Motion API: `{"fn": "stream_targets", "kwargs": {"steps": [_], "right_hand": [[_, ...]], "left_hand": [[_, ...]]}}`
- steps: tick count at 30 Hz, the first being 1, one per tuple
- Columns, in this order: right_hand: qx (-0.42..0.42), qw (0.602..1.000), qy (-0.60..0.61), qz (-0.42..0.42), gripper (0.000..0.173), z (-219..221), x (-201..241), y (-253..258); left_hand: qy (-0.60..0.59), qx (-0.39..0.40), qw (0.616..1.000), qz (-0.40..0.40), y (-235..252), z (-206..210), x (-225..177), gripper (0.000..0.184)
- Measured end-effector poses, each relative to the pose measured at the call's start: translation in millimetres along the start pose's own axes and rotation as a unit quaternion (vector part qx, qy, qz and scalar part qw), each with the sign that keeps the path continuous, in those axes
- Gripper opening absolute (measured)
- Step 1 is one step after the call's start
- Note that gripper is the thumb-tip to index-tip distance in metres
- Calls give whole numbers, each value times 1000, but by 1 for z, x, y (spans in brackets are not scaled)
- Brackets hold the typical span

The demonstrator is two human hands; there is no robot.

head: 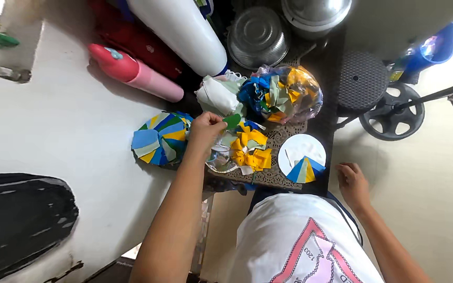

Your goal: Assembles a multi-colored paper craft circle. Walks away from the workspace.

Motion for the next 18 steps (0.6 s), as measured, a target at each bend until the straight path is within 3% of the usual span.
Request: {"fn": "stream_targets", "kwargs": {"steps": [4,7,10,13,18], "right_hand": [[10,997,14,-76,26,13,42,36],[100,990,77,-60,29,44,71,63],[202,946,252,34,33,90,104,84],[189,876,421,141,33,113,132,95],[173,786,521,284,36,140,145,93]], "left_hand": [[-81,66,994,-39,-8,-1,0,4],[-168,139,970,-107,-9,18,22,8],[-224,179,947,-147,-16,40,42,12],[-255,190,937,-148,-30,50,43,13],[-297,200,925,-129,-44,51,35,15]]}}
Point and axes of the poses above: each hand's wrist, its own y-axis towards the middle knuckle, its own z-axis out of the palm, x = y × z, the point moved 10 cm from there along y, towards the middle knuckle, and after that the axes turned 12 degrees about -z, right-handed, at the moved point
